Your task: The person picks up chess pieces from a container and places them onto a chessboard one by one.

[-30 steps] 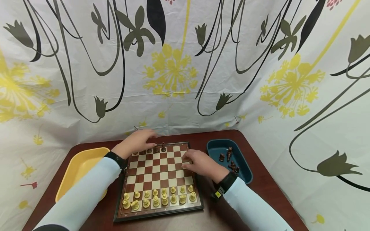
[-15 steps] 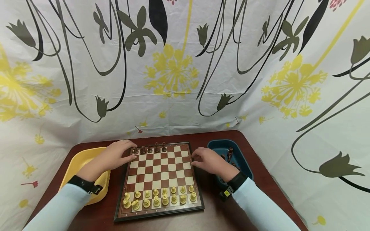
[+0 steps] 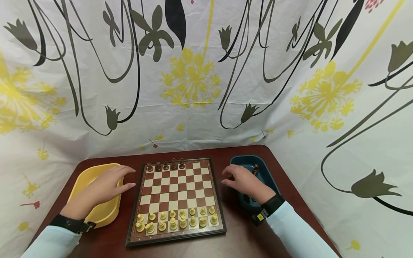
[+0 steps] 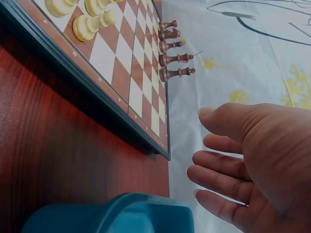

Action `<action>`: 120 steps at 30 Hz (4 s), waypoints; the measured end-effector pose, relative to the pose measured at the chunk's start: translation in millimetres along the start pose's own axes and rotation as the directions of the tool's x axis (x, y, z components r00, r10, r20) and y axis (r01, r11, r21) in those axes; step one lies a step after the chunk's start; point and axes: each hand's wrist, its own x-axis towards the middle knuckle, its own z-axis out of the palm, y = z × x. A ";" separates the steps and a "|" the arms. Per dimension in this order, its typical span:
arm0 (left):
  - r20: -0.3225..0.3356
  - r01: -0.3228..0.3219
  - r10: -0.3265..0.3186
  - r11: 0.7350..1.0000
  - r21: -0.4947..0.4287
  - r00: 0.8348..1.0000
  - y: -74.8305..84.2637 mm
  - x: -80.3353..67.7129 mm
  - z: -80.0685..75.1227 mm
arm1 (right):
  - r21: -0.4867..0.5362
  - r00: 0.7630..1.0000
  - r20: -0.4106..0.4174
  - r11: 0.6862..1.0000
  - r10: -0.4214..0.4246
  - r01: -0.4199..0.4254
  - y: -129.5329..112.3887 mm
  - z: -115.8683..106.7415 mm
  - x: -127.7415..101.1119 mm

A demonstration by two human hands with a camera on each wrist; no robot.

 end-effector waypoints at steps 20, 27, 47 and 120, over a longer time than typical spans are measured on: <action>0.001 0.042 -0.042 0.999 -0.022 0.999 -8.4 -14.7 -0.2 | -0.008 0.997 -0.040 0.998 0.066 -0.066 38.7 -25.0 -17.5; -0.013 0.053 -0.053 0.998 -0.037 0.999 -11.9 -20.0 0.7 | 0.007 0.991 -0.037 0.992 0.129 -0.128 66.7 -39.8 -27.1; -0.010 0.082 -0.082 0.996 -0.047 0.997 -19.3 -30.1 8.4 | -0.137 0.992 0.050 0.985 0.112 -0.104 103.3 -44.8 -18.6; -0.040 0.077 -0.079 0.995 -0.063 0.996 -28.7 -34.7 8.6 | -0.393 0.999 0.040 0.919 0.036 -0.018 101.4 -43.3 -10.2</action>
